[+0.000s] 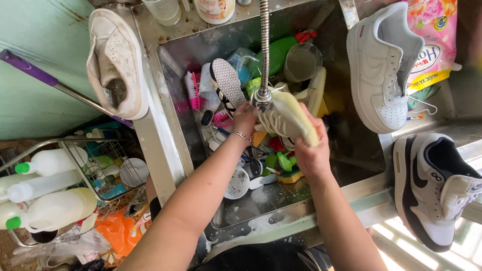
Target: Cleaning a white sneaker in a sink using a brush and soap
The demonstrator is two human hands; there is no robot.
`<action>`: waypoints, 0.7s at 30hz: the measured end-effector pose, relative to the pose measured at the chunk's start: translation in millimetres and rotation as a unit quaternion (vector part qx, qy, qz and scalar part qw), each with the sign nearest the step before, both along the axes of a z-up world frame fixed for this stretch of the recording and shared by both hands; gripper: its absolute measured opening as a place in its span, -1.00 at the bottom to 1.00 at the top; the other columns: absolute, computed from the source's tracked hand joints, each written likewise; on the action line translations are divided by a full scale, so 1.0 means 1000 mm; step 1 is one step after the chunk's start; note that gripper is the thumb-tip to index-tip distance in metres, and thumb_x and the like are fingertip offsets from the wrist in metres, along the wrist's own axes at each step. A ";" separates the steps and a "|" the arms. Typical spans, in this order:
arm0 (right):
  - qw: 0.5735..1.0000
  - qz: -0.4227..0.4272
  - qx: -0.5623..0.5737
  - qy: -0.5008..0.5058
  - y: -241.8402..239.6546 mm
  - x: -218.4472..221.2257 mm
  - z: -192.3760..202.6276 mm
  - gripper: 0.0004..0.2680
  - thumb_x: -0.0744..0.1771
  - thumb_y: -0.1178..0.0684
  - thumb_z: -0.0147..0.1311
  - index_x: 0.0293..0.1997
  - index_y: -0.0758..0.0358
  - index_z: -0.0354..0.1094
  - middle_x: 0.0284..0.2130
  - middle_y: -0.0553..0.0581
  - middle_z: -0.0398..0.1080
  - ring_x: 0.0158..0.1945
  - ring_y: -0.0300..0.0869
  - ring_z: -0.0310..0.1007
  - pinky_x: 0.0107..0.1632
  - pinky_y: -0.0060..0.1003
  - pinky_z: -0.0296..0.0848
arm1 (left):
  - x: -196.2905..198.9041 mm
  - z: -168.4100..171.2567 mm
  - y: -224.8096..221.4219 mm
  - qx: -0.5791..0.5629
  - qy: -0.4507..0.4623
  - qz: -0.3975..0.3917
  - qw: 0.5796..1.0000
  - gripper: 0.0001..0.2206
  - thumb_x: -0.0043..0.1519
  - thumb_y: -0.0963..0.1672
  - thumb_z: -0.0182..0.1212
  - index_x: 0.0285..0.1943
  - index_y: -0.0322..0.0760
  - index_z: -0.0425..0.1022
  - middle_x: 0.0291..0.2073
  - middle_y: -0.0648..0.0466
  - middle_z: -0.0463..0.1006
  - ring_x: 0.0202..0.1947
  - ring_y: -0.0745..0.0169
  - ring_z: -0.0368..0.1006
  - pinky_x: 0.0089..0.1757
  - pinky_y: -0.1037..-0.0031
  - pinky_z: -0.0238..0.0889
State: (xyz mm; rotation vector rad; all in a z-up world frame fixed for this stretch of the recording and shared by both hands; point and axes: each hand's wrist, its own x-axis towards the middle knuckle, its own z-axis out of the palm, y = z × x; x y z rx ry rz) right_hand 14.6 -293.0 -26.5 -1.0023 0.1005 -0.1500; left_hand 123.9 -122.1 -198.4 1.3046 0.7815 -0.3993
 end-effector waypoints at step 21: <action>0.909 0.119 -0.196 0.348 0.069 0.001 0.055 -0.16 0.30 0.31 0.39 0.85 -0.18 0.06 0.33 0.54 0.49 0.32 0.32 0.51 0.28 0.35 0.47 | 0.016 0.097 0.016 -0.071 -0.180 0.071 0.978 -0.47 0.35 -0.42 0.13 0.40 -0.31 0.83 0.14 -0.24 0.86 0.13 -0.20 0.78 0.21 -0.04 0.66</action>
